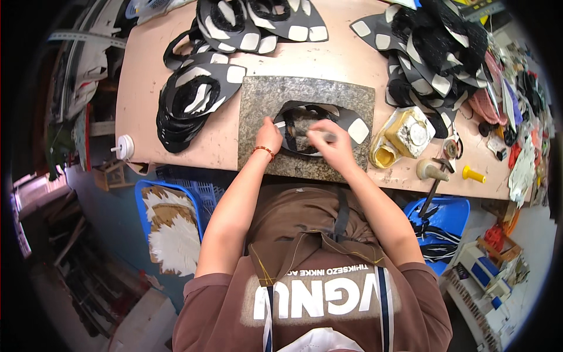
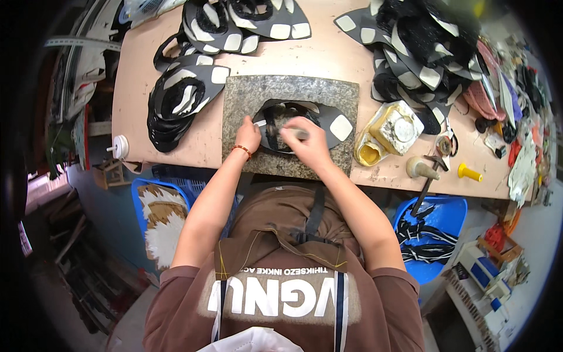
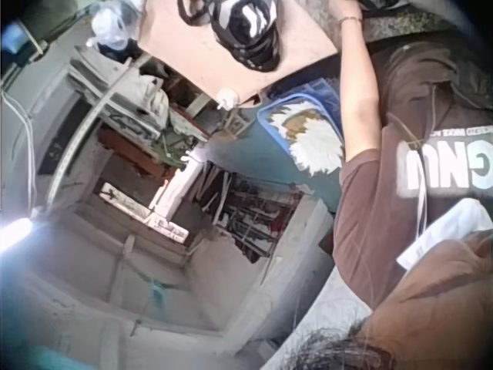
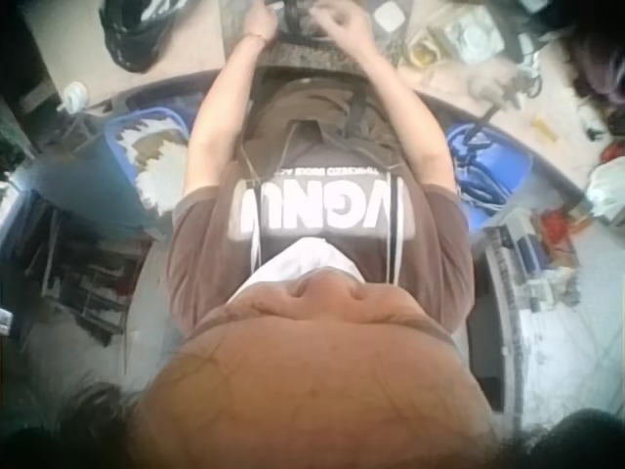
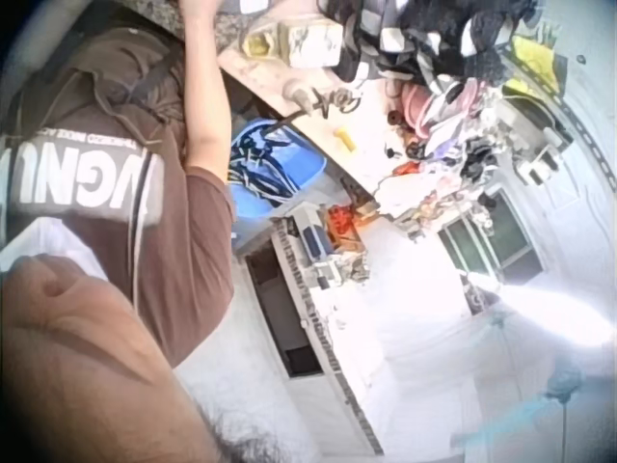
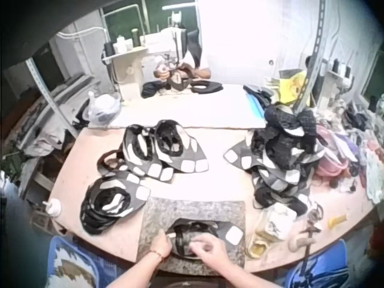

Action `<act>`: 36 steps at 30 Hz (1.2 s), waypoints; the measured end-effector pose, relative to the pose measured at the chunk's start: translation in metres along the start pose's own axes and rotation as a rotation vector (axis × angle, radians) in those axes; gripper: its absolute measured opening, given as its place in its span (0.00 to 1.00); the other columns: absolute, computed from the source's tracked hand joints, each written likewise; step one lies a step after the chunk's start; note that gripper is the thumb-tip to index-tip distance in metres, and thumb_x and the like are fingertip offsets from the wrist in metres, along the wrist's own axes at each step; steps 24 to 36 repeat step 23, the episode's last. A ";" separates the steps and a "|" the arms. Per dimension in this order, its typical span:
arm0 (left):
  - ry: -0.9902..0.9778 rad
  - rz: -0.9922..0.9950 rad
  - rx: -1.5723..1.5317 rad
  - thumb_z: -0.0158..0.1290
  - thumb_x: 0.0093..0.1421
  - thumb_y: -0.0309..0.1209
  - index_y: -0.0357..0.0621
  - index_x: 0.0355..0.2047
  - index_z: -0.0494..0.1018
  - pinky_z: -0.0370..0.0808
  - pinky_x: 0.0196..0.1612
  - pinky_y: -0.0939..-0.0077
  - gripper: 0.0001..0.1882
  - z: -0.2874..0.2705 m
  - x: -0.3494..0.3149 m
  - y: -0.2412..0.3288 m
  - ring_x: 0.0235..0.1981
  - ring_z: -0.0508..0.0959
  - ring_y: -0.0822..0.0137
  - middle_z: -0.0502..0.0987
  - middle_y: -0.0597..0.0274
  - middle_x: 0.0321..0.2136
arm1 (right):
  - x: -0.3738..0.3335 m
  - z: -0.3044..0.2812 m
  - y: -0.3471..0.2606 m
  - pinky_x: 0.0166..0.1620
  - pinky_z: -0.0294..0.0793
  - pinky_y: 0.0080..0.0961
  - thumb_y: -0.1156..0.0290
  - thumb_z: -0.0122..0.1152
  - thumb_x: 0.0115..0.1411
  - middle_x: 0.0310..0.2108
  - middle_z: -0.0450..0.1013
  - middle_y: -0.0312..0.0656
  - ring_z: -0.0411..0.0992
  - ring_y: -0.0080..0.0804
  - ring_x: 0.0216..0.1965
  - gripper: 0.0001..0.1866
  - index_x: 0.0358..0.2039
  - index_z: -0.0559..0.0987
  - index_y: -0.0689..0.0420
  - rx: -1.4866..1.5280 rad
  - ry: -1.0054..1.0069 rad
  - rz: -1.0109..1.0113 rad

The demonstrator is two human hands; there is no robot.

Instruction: The recorder is applying glue to the edges and surfaces of black and white shoe upper components using a small brush.

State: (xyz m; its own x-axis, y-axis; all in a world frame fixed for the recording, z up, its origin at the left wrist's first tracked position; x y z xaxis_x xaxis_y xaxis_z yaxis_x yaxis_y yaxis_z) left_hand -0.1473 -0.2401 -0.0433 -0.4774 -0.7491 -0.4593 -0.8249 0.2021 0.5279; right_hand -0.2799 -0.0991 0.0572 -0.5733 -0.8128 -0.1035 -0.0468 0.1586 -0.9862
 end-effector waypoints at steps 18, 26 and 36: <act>0.163 0.146 -0.057 0.42 0.57 0.24 0.41 0.48 0.58 0.70 0.30 0.50 0.17 0.002 -0.018 0.003 0.28 0.75 0.41 0.75 0.40 0.23 | -0.008 0.044 -0.001 0.36 0.72 0.28 0.72 0.58 0.45 0.28 0.74 0.45 0.73 0.39 0.31 0.09 0.28 0.77 0.60 -0.384 -0.310 -0.148; 0.153 0.140 -0.026 0.44 0.57 0.25 0.46 0.48 0.59 0.71 0.35 0.50 0.18 0.005 -0.017 0.002 0.31 0.76 0.42 0.76 0.41 0.28 | -0.029 0.052 -0.001 0.39 0.73 0.29 0.72 0.57 0.43 0.29 0.75 0.48 0.75 0.41 0.33 0.10 0.28 0.78 0.61 -0.510 -0.581 0.070; 0.153 0.140 -0.026 0.44 0.57 0.25 0.46 0.48 0.59 0.71 0.35 0.50 0.18 0.005 -0.017 0.002 0.31 0.76 0.42 0.76 0.41 0.28 | -0.029 0.052 -0.001 0.39 0.73 0.29 0.72 0.57 0.43 0.29 0.75 0.48 0.75 0.41 0.33 0.10 0.28 0.78 0.61 -0.510 -0.581 0.070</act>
Point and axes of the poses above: each hand's wrist, its own x-axis towards the middle knuckle, its own z-axis out of the palm, y = z × x, the point moved 9 cm from there along x, towards the middle knuckle
